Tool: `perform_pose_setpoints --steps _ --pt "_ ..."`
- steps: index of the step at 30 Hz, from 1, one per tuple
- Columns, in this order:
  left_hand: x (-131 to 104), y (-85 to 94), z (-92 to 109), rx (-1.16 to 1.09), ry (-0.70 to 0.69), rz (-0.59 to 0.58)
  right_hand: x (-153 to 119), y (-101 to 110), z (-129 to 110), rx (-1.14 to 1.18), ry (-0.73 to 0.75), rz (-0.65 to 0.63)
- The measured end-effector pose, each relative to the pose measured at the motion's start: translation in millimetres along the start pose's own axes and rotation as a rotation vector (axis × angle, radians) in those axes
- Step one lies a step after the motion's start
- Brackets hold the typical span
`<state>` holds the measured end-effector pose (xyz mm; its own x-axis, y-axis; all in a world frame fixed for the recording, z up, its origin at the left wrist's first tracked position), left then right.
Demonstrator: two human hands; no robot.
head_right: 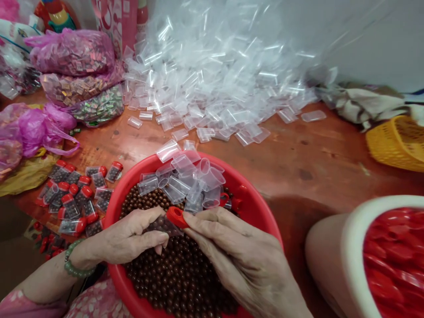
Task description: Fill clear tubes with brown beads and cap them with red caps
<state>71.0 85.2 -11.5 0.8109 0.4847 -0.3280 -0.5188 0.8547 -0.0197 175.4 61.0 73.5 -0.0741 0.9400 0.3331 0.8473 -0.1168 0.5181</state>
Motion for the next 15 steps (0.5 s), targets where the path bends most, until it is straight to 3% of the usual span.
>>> perform_pose_setpoints --steps 5,15 --pt "2.7 0.9 0.6 -0.104 0.01 0.002 -11.4 16.7 9.1 -0.025 -0.078 0.156" --pt "1.7 5.1 -1.8 -0.063 0.019 0.01 -0.1 -1.0 3.9 0.023 -0.084 0.082"
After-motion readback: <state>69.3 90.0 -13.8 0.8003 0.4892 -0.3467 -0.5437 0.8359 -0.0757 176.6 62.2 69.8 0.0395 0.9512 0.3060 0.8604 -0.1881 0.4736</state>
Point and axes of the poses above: each hand's wrist, its own x-axis towards the middle knuckle, its own y-axis out of the back of the hand, z = x × y, the point moved 10 cm from there along x, towards the middle knuckle, and after that the axes turned 2 degrees about z, right-handed, at the moved point
